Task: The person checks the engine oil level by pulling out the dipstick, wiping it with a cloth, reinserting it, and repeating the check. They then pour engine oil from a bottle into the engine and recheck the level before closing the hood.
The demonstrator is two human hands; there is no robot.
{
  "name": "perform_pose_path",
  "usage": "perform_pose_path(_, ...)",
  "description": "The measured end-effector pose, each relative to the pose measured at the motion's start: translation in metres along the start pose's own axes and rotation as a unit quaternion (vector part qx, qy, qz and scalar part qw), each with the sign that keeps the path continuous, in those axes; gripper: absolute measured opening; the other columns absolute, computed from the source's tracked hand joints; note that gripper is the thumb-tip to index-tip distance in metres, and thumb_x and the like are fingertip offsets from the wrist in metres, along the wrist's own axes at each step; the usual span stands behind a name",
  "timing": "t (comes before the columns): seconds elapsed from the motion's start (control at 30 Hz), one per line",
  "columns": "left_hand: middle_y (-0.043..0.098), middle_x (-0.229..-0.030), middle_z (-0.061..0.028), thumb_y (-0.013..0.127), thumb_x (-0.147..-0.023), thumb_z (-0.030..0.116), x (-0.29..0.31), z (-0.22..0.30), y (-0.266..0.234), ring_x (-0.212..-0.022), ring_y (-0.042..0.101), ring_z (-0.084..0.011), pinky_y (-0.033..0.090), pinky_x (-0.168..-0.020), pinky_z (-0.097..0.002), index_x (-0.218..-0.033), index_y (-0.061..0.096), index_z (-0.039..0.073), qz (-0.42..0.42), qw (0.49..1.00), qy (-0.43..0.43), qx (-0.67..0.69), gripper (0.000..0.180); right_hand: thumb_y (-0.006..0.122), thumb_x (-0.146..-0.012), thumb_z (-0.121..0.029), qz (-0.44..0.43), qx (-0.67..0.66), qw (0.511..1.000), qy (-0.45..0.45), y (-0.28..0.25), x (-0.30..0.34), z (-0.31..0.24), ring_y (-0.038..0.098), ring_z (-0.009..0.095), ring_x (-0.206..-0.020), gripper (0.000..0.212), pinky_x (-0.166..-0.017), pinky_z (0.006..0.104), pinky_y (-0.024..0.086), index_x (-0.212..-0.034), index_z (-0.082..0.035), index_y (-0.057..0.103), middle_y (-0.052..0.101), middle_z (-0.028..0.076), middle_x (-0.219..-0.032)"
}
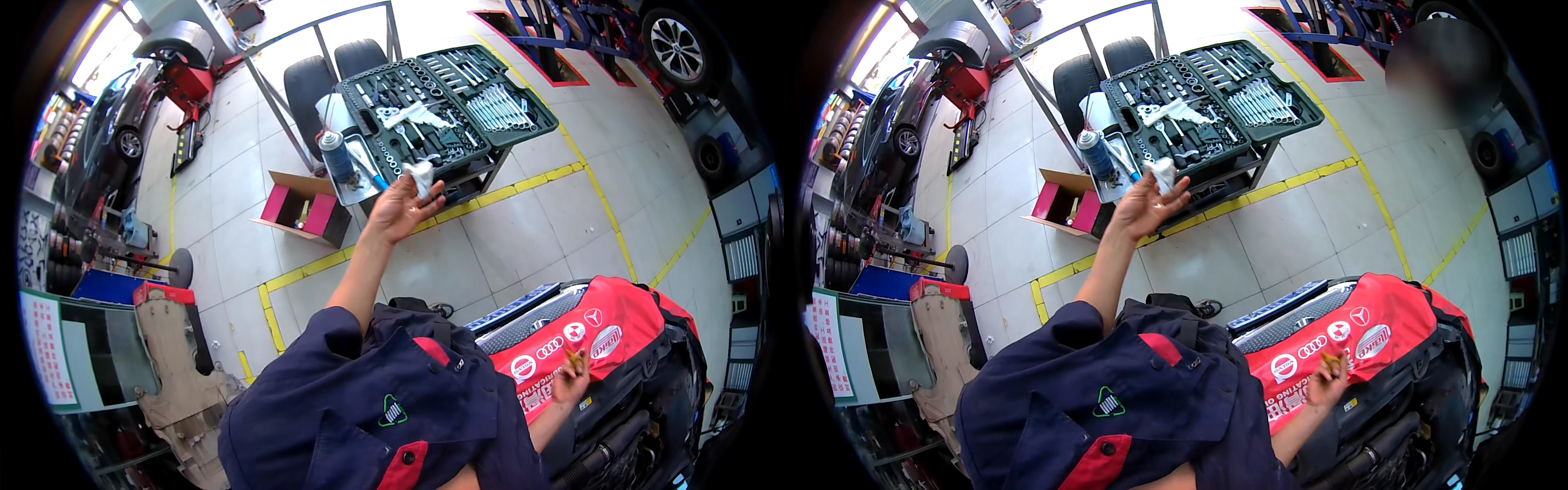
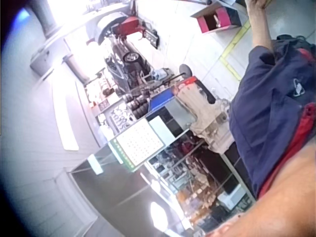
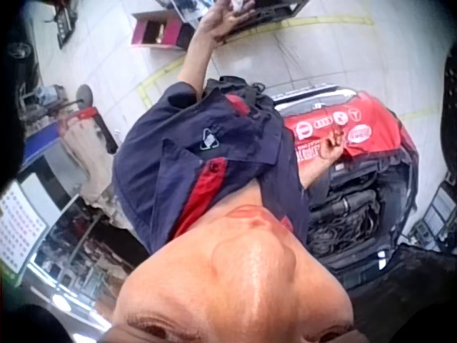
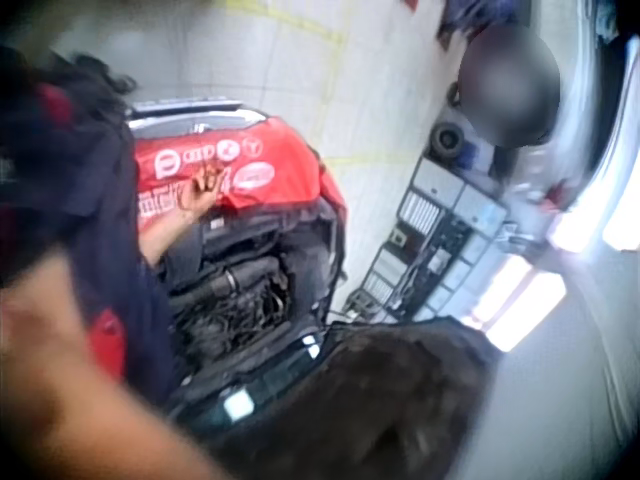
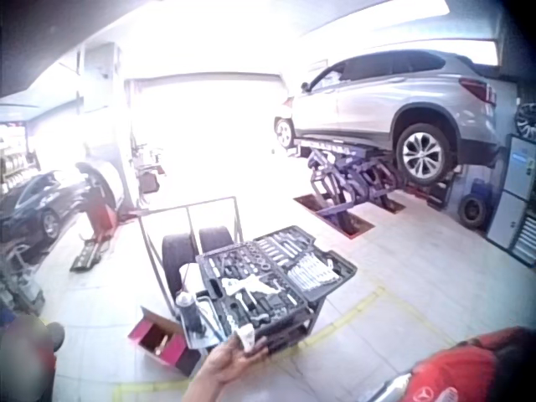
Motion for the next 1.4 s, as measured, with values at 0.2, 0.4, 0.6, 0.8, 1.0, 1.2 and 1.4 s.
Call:
perform_pose_path(0.2,0.059,-0.106,-0.0128,0.048,-0.089,0.028,0.01,0.014,0.022,-0.098,0.058,-0.0258,0.047,-0.091,-0.0397,-0.111,0.051,0.001,-0.067,0.992,0.048,-0.09,0.034,0.044,-0.094,-0.018,0.068,0.057,0.993,-0.083,-0.036,0.034,-0.049,0.036,0.007,-0.053,0.022,-0.038,0.0161,0.033,-0.1,0.0,0.055,0.037,-0.002,-0.059)
perform_pose_path(0.4,0.063,-0.098,-0.0068,0.052,-0.087,0.009,0.024,-0.15,0.048,-0.087,0.061,-0.0167,0.048,-0.077,-0.0284,-0.105,0.058,0.002,-0.075,0.967,-0.11,-0.218,0.02,0.044,-0.091,-0.014,0.003,0.142,0.988,0.061,0.019,0.001,0.089,0.035,0.006,-0.054,0.022,-0.049,0.0188,0.036,-0.11,-0.005,0.05,0.044,0.0,-0.071)
perform_pose_path(0.6,0.063,-0.093,-0.012,0.051,-0.088,0.013,0.011,-0.164,0.063,-0.081,0.063,-0.0208,0.05,-0.074,-0.0296,-0.092,0.06,-0.002,-0.115,0.963,-0.117,-0.213,0.018,0.044,-0.091,-0.018,-0.096,0.094,0.978,0.162,0.091,-0.012,0.155,0.034,0.008,-0.053,0.023,-0.05,0.0216,0.032,-0.112,-0.01,0.05,0.039,-0.004,-0.062)
perform_pose_path(0.8,0.061,-0.099,-0.0137,0.045,-0.091,0.02,-0.014,0.028,0.039,-0.09,0.061,-0.0239,0.052,-0.085,-0.0365,-0.103,0.054,-0.004,-0.023,0.988,0.124,-0.086,0.027,0.045,-0.092,-0.019,-0.012,0.151,0.988,-0.003,0.009,-0.013,0.023,0.028,0.005,-0.046,0.02,-0.042,0.019,0.028,-0.105,-0.009,0.057,0.034,-0.005,-0.055)
perform_pose_path(1.0,0.063,-0.095,-0.0124,0.054,-0.087,0.015,0.013,-0.031,0.057,-0.089,0.061,-0.0208,0.05,-0.081,-0.0309,-0.098,0.058,-0.002,-0.042,0.983,0.086,-0.156,0.021,0.042,-0.093,-0.016,-0.026,0.18,0.983,0.012,0.041,-0.004,0.051,0.031,0.007,-0.052,0.019,-0.046,0.0195,0.029,-0.106,-0.008,0.053,0.033,-0.003,-0.059)
perform_pose_path(1.2,0.063,-0.087,-0.0072,0.057,-0.084,0.008,0.037,-0.187,0.062,-0.082,0.06,-0.0156,0.046,-0.073,-0.0261,-0.097,0.061,-0.003,-0.073,0.96,-0.137,-0.231,0.017,0.044,-0.093,-0.017,-0.087,0.155,0.97,0.167,0.115,-0.017,0.177,0.032,0.008,-0.054,0.02,-0.054,0.0216,0.032,-0.11,-0.008,0.046,0.035,-0.003,-0.062)
perform_pose_path(1.4,0.062,-0.097,-0.0147,0.045,-0.092,0.018,-0.024,0.017,0.053,-0.09,0.061,-0.0279,0.051,-0.084,-0.0373,-0.1,0.056,-0.002,-0.033,0.986,0.132,-0.094,0.025,0.048,-0.091,-0.02,0.01,0.088,0.986,0.138,0.009,-0.029,0.105,0.029,0.007,-0.049,0.015,-0.044,0.0215,0.029,-0.098,-0.008,0.055,0.032,-0.005,-0.056)
Point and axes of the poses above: each hand's wrist, its own x-axis away from the middle knuckle, its own y-axis out of the palm, z = x × y, the point moved 10 cm from there along -x, towards the middle knuckle
